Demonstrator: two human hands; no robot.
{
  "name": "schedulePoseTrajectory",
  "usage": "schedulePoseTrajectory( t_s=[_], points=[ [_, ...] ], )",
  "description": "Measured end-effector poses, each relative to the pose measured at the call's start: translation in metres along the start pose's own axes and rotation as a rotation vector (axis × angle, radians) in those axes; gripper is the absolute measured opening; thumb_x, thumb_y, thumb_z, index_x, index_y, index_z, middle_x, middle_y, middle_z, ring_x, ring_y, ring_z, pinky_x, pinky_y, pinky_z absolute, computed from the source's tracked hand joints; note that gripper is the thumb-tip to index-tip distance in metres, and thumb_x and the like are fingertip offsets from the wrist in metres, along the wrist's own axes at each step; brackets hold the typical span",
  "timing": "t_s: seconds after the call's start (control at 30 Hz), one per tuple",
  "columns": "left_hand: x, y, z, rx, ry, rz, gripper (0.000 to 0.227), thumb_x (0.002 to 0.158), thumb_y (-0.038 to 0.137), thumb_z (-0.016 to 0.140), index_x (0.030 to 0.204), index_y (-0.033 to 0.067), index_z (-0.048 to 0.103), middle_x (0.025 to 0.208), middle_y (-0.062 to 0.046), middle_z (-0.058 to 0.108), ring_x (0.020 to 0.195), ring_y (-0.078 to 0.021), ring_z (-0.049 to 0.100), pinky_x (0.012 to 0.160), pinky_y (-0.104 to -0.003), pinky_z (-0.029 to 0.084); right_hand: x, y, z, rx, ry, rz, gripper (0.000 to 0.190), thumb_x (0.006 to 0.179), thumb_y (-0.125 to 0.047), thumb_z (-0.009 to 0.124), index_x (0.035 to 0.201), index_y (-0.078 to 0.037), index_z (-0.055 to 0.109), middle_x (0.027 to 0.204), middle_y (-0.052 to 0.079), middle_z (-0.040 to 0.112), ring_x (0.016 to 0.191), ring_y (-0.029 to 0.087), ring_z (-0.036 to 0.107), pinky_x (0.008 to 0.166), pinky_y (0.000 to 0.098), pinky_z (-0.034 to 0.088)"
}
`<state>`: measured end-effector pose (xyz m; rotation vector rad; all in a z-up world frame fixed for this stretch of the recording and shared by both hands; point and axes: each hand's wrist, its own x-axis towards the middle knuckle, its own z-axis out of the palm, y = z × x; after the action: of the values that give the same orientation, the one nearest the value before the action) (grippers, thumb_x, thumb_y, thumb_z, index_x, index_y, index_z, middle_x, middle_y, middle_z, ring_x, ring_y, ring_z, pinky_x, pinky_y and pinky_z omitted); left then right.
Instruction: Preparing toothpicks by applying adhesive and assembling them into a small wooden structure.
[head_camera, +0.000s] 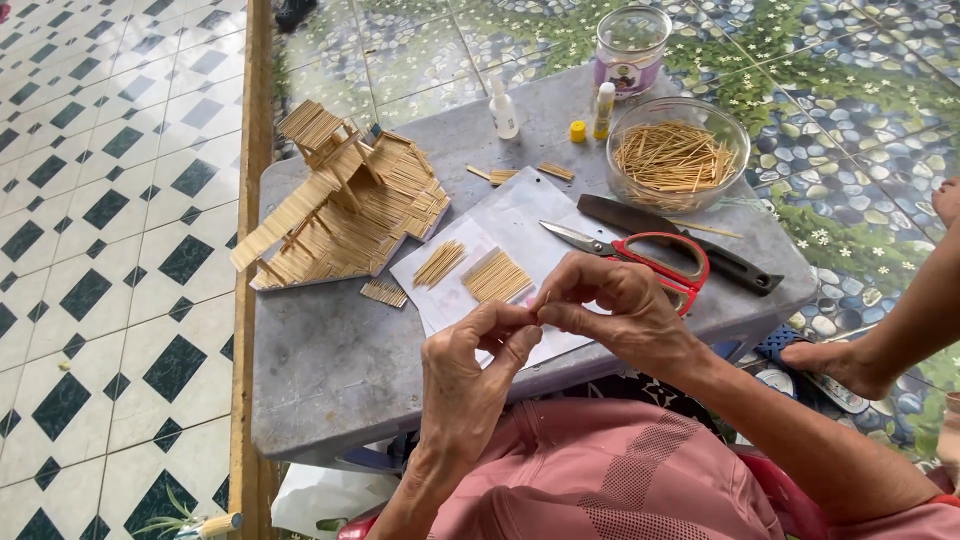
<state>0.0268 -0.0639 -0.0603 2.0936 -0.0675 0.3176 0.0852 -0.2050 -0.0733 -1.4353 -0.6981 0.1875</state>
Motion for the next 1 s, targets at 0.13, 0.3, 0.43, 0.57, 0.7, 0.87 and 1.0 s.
schedulePoseTrajectory(
  t_s=[0.13, 0.3, 0.43, 0.57, 0.7, 0.87, 1.0],
  points=[
    [0.0, -0.003, 0.006, -0.015, -0.007, 0.026, 0.006, 0.07, 0.011, 0.063, 0.068, 0.0116, 0.058, 0.061, 0.005, 0.06, 0.051, -0.0051, 0.053, 0.051, -0.018, 0.046, -0.001, 0.005, -0.012, -0.062, 0.016, 0.05, 0.007, 0.074, -0.012, 0.06, 0.075, -0.005, 0.059, 0.069, 0.002, 0.059, 0.065, 0.009, 0.057, 0.06, 0.02, 0.049],
    [-0.001, 0.003, 0.002, -0.214, -0.023, -0.107, 0.002, 0.072, 0.012, 0.06, 0.072, 0.0092, 0.06, 0.065, 0.002, 0.061, 0.057, -0.0067, 0.056, 0.055, -0.017, 0.051, 0.023, 0.013, -0.09, -0.791, 0.155, -0.092, 0.009, 0.077, 0.002, 0.06, 0.086, 0.0, 0.06, 0.081, 0.011, 0.061, 0.061, 0.016, 0.056, 0.054, 0.0206, 0.051],
    [0.001, 0.005, -0.002, -0.295, -0.005, -0.131, 0.004, 0.071, 0.01, 0.061, 0.075, 0.0078, 0.06, 0.066, -0.002, 0.063, 0.056, -0.0107, 0.063, 0.054, -0.018, 0.053, 0.052, 0.058, -0.169, -1.033, 0.233, 0.014, 0.004, 0.081, -0.004, 0.062, 0.085, -0.001, 0.062, 0.08, 0.012, 0.061, 0.064, 0.018, 0.057, 0.053, 0.0245, 0.048],
    [0.001, 0.006, -0.003, -0.36, -0.023, -0.12, 0.006, 0.072, 0.01, 0.06, 0.075, 0.0054, 0.059, 0.067, -0.003, 0.062, 0.056, -0.0114, 0.061, 0.055, -0.019, 0.053, 0.069, 0.091, -0.193, -1.307, 0.108, 0.158, 0.008, 0.078, -0.017, 0.062, 0.083, -0.012, 0.066, 0.069, 0.004, 0.062, 0.057, 0.014, 0.054, 0.049, 0.0247, 0.043],
    [0.0, 0.005, -0.003, -0.377, -0.032, -0.09, 0.004, 0.073, 0.008, 0.059, 0.075, 0.0052, 0.058, 0.068, -0.003, 0.061, 0.056, -0.011, 0.06, 0.055, -0.019, 0.052, 0.079, 0.114, -0.199, -1.425, 0.076, 0.216, 0.009, 0.078, -0.024, 0.063, 0.082, -0.016, 0.065, 0.066, 0.002, 0.061, 0.053, 0.014, 0.052, 0.048, 0.0259, 0.045],
    [0.0, 0.006, -0.004, -0.389, -0.018, -0.118, 0.003, 0.072, 0.008, 0.059, 0.073, 0.0049, 0.059, 0.066, -0.003, 0.061, 0.056, -0.0107, 0.06, 0.055, -0.018, 0.051, 0.09, 0.118, -0.187, -1.358, 0.064, 0.237, 0.011, 0.075, -0.026, 0.061, 0.075, -0.016, 0.064, 0.064, 0.002, 0.06, 0.055, 0.015, 0.052, 0.049, 0.0283, 0.042],
    [0.0, 0.005, -0.004, -0.362, -0.029, -0.093, 0.005, 0.073, 0.009, 0.059, 0.076, 0.0057, 0.059, 0.066, -0.003, 0.061, 0.057, -0.0098, 0.06, 0.055, -0.018, 0.052, 0.091, 0.131, -0.187, -1.462, 0.041, 0.176, 0.015, 0.074, -0.017, 0.048, 0.072, -0.018, 0.062, 0.059, 0.0, 0.058, 0.051, 0.013, 0.049, 0.048, 0.0267, 0.043]
  ],
)
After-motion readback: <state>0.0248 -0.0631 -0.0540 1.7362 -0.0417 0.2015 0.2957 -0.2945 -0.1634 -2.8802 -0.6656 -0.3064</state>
